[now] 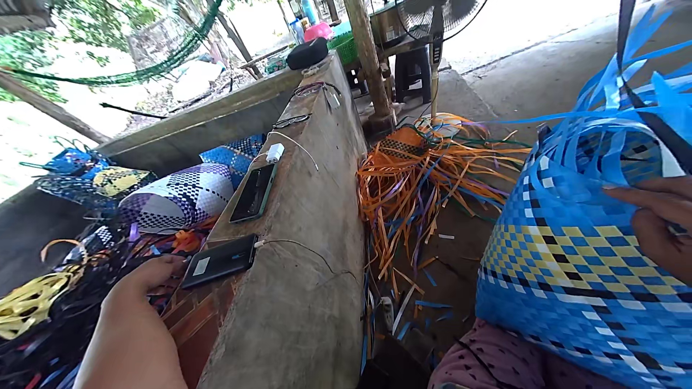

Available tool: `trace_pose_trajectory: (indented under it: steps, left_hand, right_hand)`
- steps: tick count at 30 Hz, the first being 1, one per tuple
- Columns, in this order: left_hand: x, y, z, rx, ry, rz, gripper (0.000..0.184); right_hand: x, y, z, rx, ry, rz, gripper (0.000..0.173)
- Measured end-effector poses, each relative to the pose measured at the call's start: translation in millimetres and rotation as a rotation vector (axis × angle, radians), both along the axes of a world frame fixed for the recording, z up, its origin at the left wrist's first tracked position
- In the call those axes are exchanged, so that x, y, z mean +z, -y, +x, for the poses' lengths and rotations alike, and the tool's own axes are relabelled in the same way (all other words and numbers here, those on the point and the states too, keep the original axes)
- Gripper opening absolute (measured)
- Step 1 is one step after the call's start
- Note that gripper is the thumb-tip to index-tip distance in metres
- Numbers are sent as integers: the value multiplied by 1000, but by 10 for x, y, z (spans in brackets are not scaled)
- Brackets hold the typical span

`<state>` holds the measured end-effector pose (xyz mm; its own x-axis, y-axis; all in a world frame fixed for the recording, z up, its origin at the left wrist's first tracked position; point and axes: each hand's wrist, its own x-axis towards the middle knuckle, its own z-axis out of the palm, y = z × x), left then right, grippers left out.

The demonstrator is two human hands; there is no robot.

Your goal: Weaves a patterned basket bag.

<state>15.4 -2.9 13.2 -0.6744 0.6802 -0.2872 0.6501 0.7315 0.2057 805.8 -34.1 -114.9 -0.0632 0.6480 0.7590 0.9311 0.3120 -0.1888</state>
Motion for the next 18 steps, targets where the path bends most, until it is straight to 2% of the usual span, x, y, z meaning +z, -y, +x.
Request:
trace_pose_trajectory:
  steps: [9,11,12,15,18]
  left_hand:
    - [-82,-57,-257,-1,0,27,39]
    - [24,-108,-434,-80,-71,97,41]
    - [183,-133,-406,-147,-114,184,42]
    - [909,-213,453,-327,-147,550,41]
    - [1283,-399,1400,-611,-171,838,37]
  right_hand:
    - [55,-4,-74,-1,27,100,38]
    - [115,14,-115,-10,46,115,37]
    - [150,22,-138,-10,49,123,37]
    - [208,17,-167,-3,63,161,35]
    - [225,-3,-167,3,75,175,35]
